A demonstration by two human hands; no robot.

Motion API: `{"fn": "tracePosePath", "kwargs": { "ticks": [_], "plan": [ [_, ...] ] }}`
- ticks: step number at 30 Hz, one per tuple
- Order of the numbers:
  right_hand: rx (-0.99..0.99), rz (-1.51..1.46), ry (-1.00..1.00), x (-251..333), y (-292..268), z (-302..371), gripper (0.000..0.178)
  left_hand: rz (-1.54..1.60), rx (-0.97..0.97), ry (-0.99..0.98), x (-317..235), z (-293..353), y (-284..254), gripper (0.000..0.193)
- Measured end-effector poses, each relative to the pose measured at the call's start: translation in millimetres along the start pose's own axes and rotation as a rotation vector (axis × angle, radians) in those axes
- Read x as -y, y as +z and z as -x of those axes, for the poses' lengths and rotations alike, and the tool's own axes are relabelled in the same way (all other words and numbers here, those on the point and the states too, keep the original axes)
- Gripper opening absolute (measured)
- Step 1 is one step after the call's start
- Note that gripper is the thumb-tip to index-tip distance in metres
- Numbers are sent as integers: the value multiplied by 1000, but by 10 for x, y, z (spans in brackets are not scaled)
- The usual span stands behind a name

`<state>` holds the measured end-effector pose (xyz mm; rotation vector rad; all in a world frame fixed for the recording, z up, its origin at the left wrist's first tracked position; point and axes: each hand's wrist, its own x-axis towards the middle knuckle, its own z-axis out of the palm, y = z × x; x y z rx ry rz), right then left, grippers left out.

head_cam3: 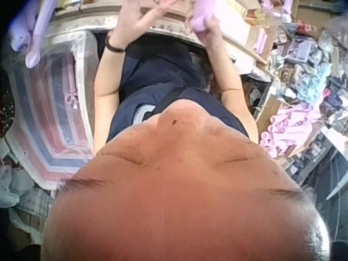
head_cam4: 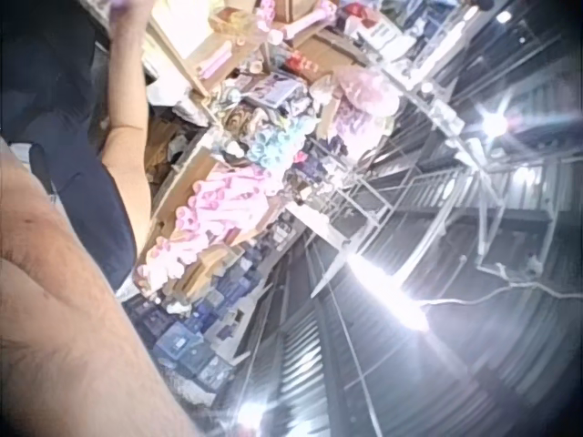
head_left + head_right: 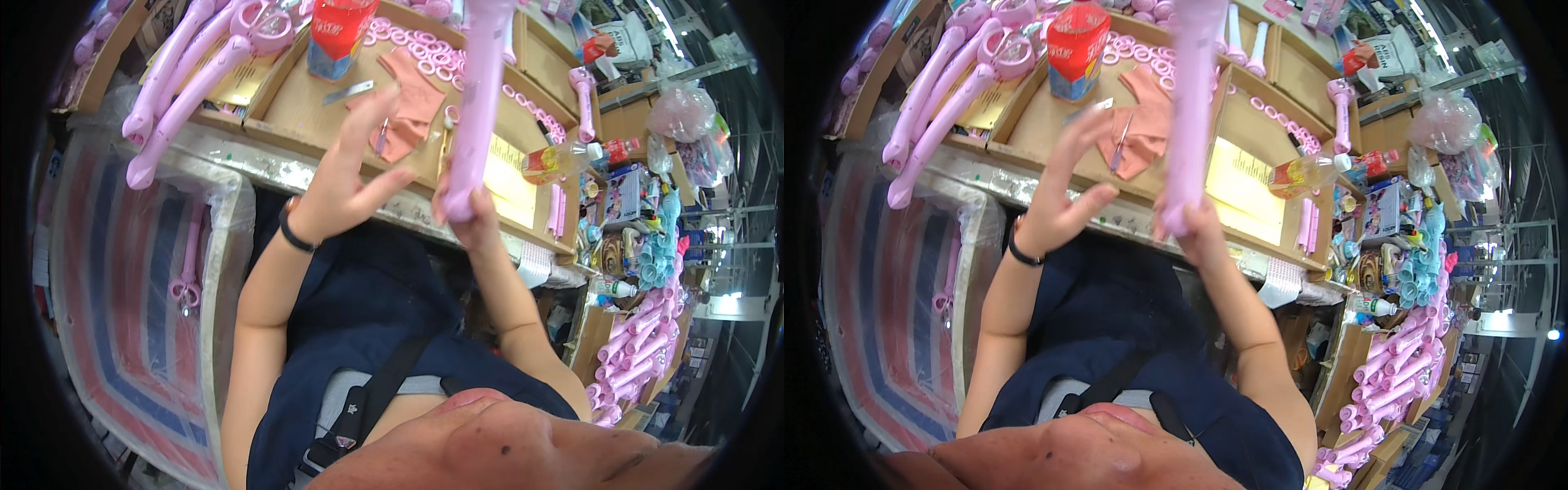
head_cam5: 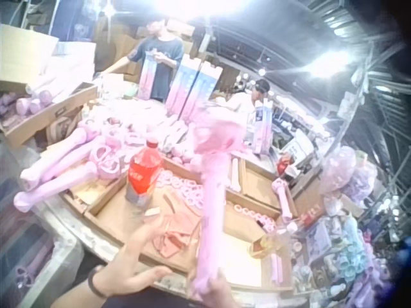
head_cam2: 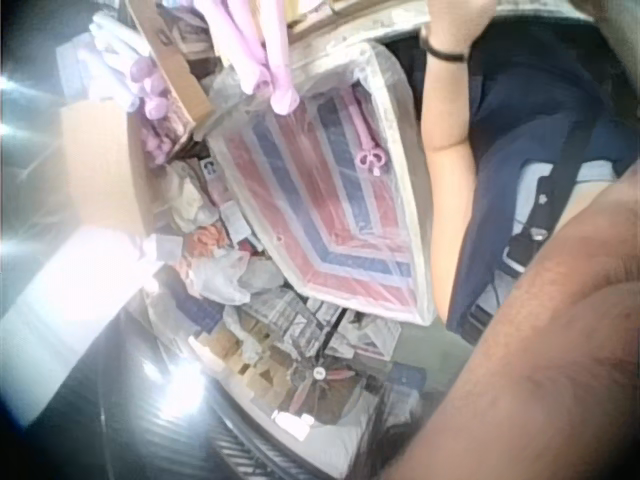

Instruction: The person assembles pink plastic wands by wiping the wand head with a cloth, inserting a small metal piece into the handle, and attaching a pink ring to the wand head. The person repeats this process for multiple wands.

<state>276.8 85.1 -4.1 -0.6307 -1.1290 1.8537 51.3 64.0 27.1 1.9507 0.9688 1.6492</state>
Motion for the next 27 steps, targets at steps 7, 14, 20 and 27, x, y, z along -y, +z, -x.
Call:
{"fn": "tracePosePath", "kwargs": {
  "ticks": [7, 14, 20, 27],
  "plan": [
    [-613, 651, -103, 1063, -1269, -1628, 50, -59, 201, -436, -265, 1304, -221, 34],
    [-1030, 1292, 93, 1272, -2279, -2200, 62, -154, -91, -962, -1014, 2119, -655, 32],
    [-975, 1217, 112, 1196, -2889, -2532, 77, -31, -513, -922, -1398, 2420, -1254, 31],
    [-784, 1586, 402, 1461, -3136, -2398, 72, 78, -672, -1262, -801, 3289, -2464, 38]
  ]
}}
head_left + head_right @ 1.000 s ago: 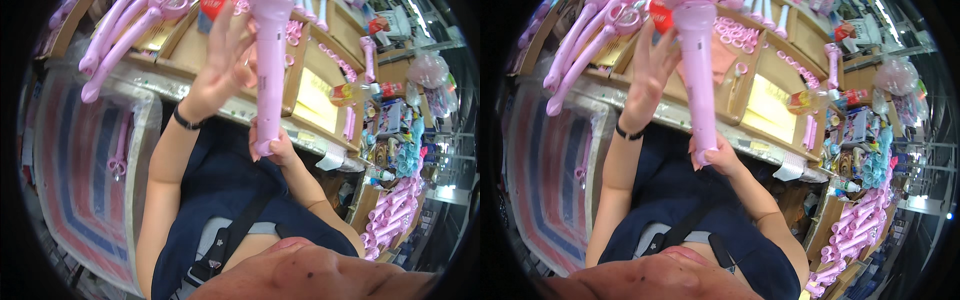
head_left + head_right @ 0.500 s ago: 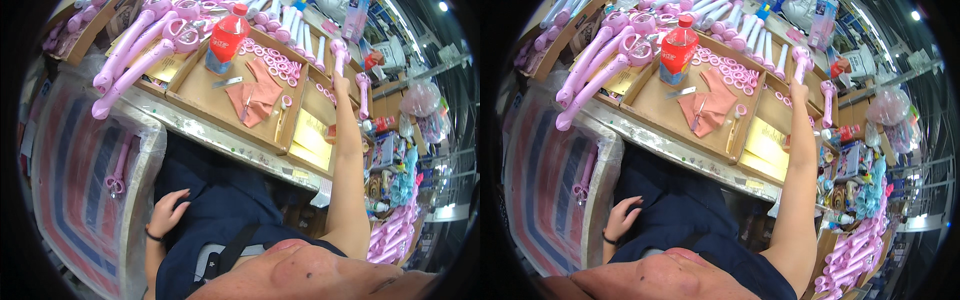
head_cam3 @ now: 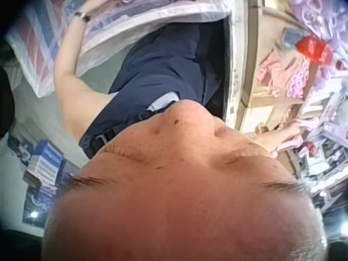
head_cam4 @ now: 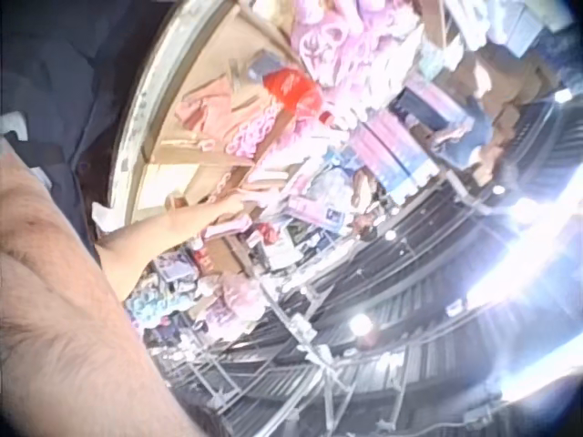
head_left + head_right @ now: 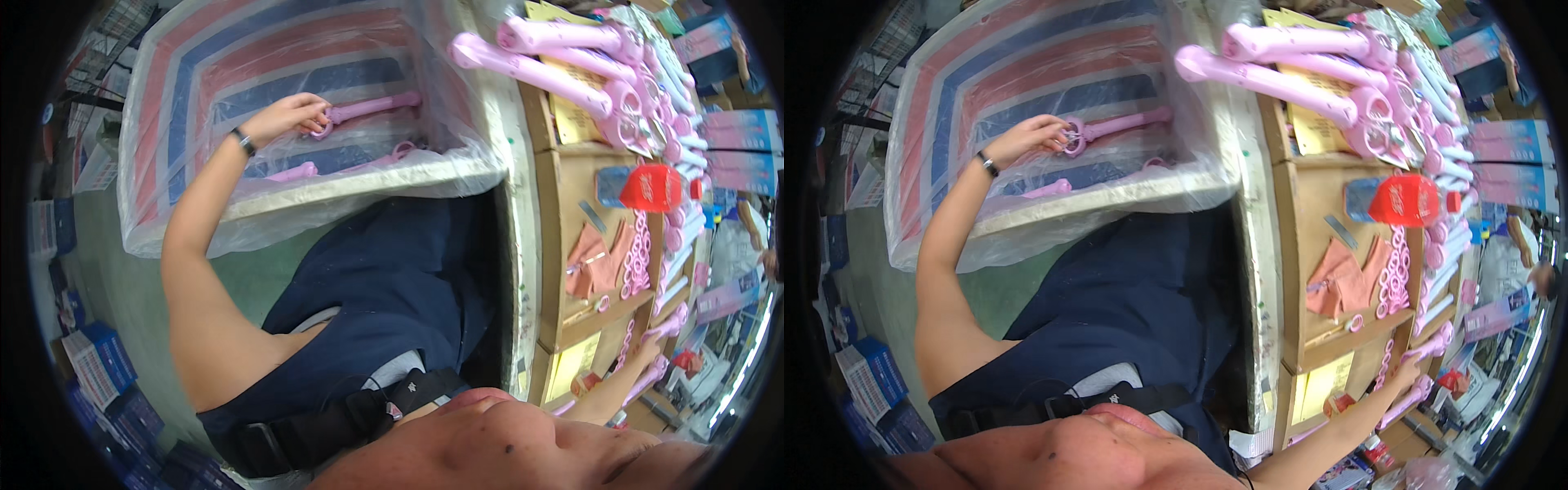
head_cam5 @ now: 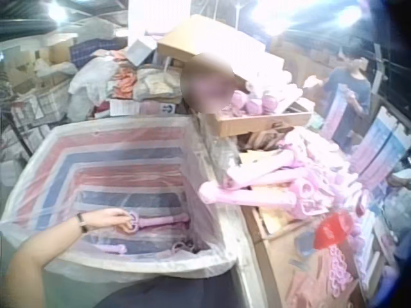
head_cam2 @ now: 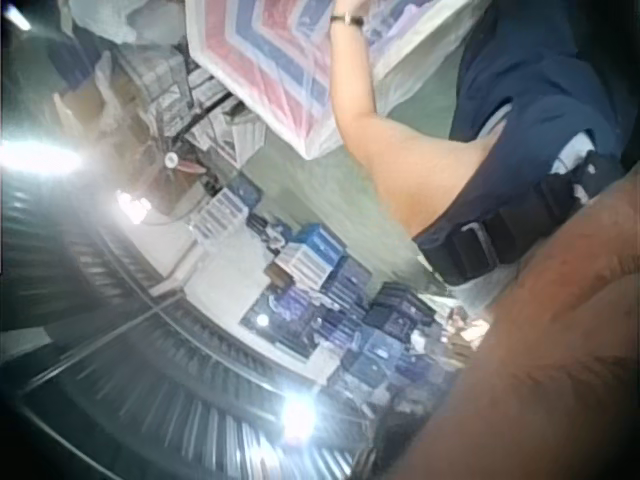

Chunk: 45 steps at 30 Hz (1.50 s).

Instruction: The person assembles pink plastic wands by wiping the wand head with a cloth, inserting a small metal piece into the handle, and attaching a pink ring to the wand head. The person repeats this process for multiple wands.

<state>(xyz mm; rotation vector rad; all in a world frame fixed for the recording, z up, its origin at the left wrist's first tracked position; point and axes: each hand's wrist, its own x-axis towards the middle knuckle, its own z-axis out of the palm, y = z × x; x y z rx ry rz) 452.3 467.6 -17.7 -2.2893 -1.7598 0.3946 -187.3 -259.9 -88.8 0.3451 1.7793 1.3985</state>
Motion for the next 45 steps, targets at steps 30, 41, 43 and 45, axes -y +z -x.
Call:
{"fn": "tracePosePath", "kwargs": {
  "ticks": [30, 41, 43, 45],
  "plan": [
    [-150, 10, -1121, 1341, 163, 3562, 7, 642, -429, -478, 1721, -2153, -303, 91],
    [555, 108, -724, 1664, 757, 3139, 42, 1296, -582, -558, 846, -191, -1142, 41],
    [637, -173, -564, 1563, 642, 2954, 37, 1150, -525, -322, 604, 49, -990, 33],
    [136, -76, -662, 1485, 542, 2720, 36, 1040, -391, -37, 330, 321, -684, 25]
  ]
}}
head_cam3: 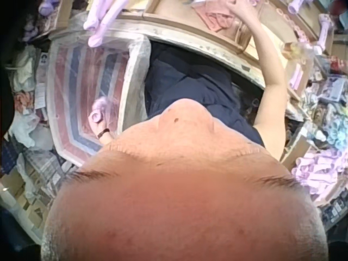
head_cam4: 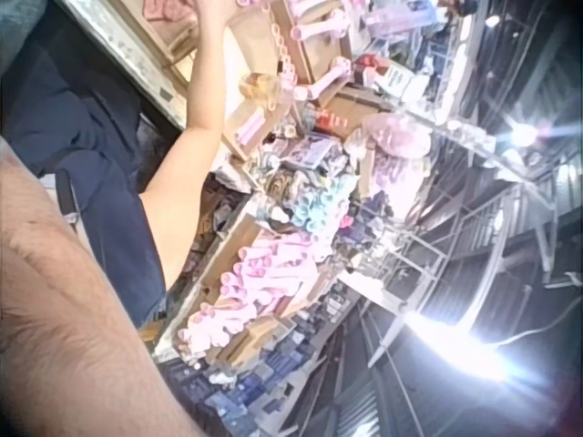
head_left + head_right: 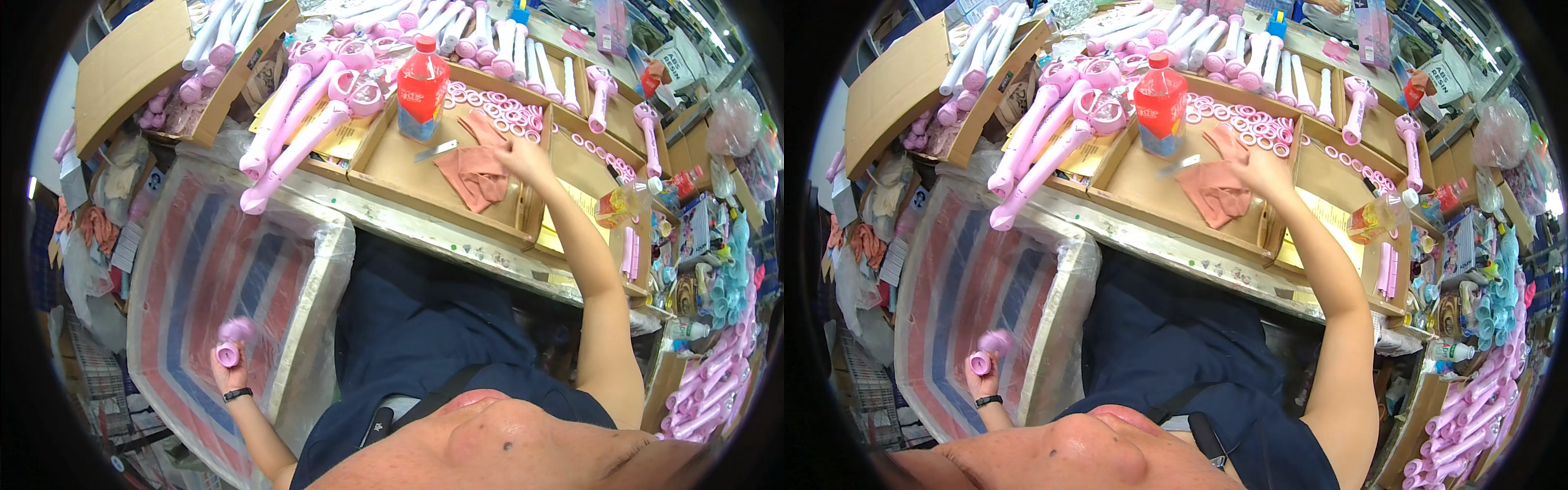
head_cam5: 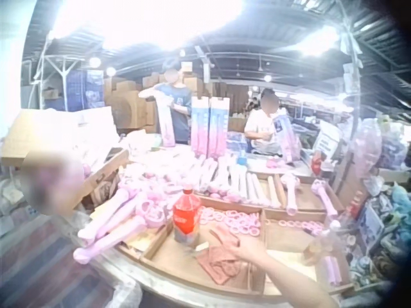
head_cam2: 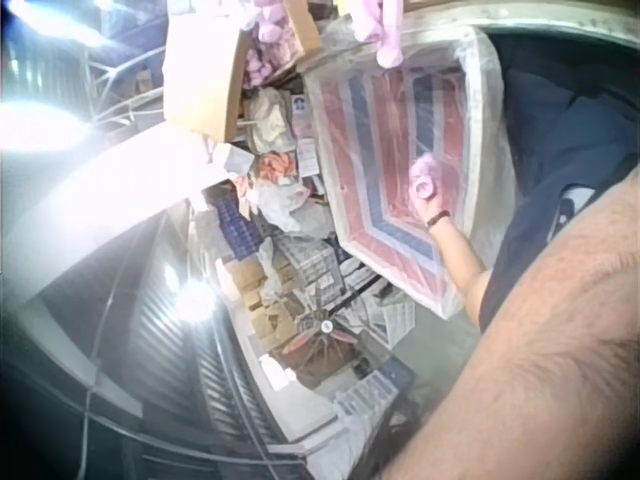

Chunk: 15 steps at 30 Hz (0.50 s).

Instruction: The person assembles pink plastic wands by wiping the wand head with a cloth, inserting a small metal piece into the handle, and attaching a pink ring to the wand head. The person repeats this process for multiple wands.

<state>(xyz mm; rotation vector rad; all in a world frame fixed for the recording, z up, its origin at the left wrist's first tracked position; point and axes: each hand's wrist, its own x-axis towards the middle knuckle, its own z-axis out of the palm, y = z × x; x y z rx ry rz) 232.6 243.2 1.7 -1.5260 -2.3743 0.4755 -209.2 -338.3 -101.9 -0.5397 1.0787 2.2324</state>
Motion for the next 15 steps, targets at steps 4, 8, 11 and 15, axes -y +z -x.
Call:
{"fn": "tracePosePath", "kwargs": {
  "ticks": [4, 8, 11, 15],
  "plan": [
    [-320, 450, 50, -205, -39, -236, 30, -370, 173, 407, 403, 615, 755, 53],
    [-204, 141, -307, 82, 293, -63, 28, -424, 430, 827, 976, 1035, 1213, 75],
    [-49, 91, -438, 468, 463, 190, 23, -444, 565, 734, 1284, 1183, 1405, 68],
    [-84, -17, -447, 518, 95, 34, 23, -561, 690, 588, 1655, 1399, 1501, 52]
  ]
}}
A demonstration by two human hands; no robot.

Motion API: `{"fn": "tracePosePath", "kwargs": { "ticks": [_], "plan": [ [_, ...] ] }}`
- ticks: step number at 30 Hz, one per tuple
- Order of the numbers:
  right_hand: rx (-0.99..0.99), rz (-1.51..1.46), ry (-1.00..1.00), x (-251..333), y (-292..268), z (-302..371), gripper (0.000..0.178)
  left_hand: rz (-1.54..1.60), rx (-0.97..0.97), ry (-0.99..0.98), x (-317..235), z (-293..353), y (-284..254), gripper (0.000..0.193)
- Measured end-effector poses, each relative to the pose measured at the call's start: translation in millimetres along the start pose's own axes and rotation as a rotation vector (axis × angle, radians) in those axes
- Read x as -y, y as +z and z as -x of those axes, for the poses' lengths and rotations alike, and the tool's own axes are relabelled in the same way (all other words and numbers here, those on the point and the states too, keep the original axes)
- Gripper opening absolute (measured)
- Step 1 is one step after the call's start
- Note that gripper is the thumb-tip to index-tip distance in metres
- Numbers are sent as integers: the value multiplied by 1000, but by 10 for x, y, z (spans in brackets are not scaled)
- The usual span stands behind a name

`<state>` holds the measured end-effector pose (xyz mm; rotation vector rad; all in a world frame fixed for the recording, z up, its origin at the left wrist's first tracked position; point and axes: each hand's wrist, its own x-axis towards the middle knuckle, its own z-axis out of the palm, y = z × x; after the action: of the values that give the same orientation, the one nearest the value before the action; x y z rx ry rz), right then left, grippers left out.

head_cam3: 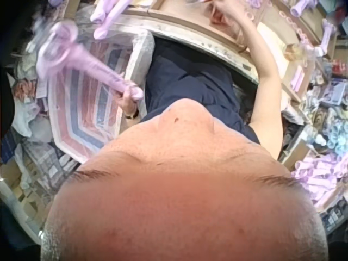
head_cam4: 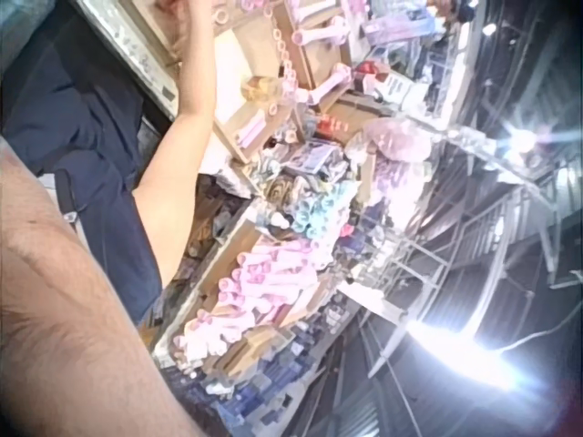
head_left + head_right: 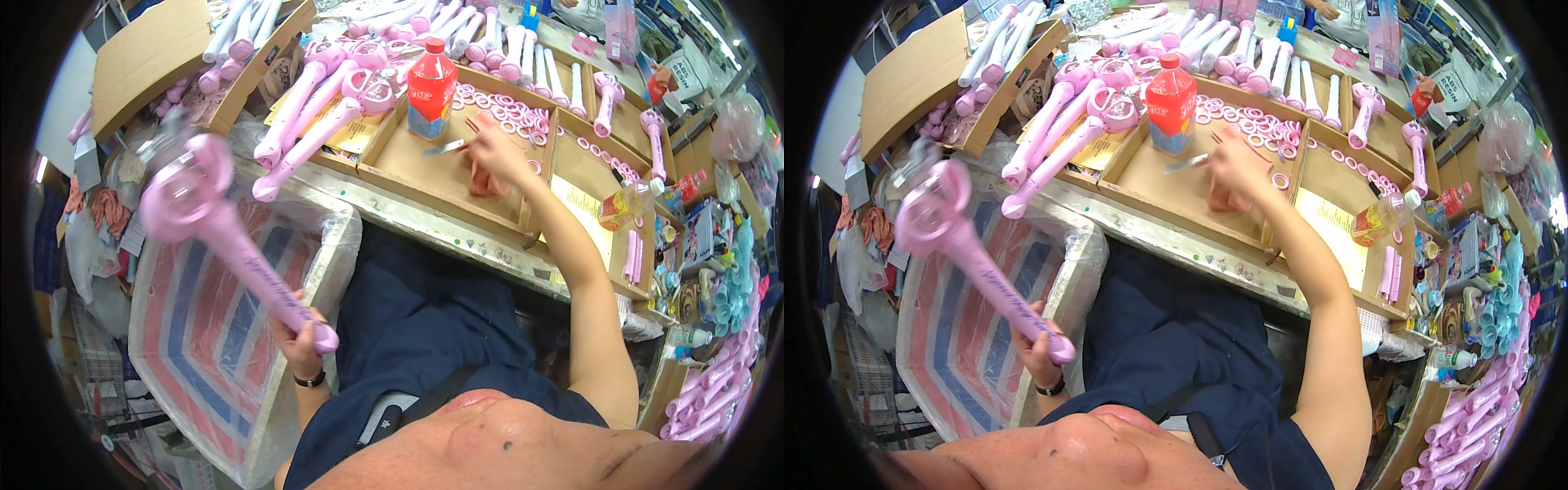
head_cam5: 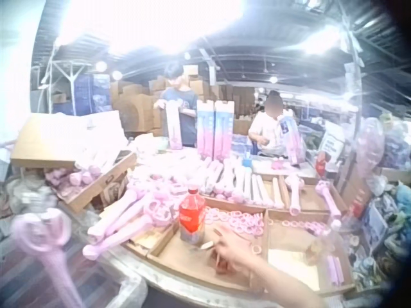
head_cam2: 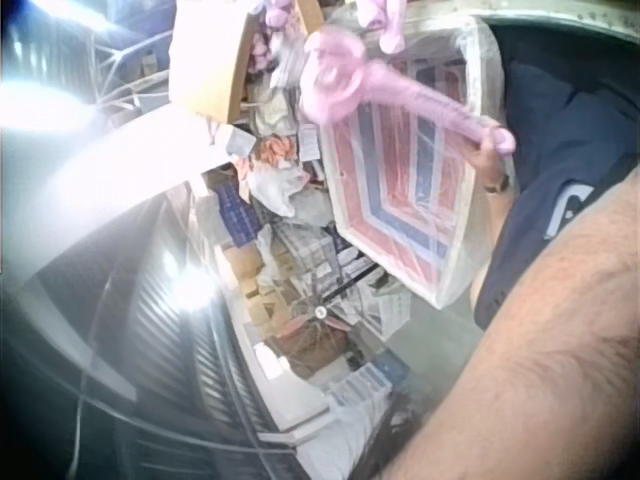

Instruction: The person assembles pink plastic wands by wiping the wand head with a cloth, inserting a small metal piece into the handle, and attaching a pink ring to the wand head. The person repeats this process for multiple wands.

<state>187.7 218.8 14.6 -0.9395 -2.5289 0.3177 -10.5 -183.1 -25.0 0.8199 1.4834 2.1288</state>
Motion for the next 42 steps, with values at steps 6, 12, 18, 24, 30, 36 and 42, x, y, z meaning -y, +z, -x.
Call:
{"fn": "tracePosePath", "kwargs": {
  "ticks": [6, 12, 18, 24, 30, 36, 42],
  "plan": [
    [-265, -1041, 325, -871, -535, 226, 15, 58, 471, -307, 45, -49, 455, 67],
    [-452, -1225, 499, -547, -1014, 461, 27, 307, 688, -650, 165, -145, 1112, 66],
    [-492, -1304, 100, 195, -1227, 348, 24, 399, 747, -803, 293, -118, 1587, 58],
    [140, -559, 49, 684, -465, 547, 44, 443, 735, -902, 363, -85, 1714, 56],
    [-717, -1112, 429, 944, -47, 1083, 48, 299, 704, -683, 512, 27, 1656, 66],
    [-361, -1620, 439, 696, -119, 748, 24, -112, 777, -265, 619, 181, 1676, 63],
    [-293, -1388, 552, 1296, 165, 1088, 33, 70, 712, -440, 595, -11, 1546, 14]
  ]
}}
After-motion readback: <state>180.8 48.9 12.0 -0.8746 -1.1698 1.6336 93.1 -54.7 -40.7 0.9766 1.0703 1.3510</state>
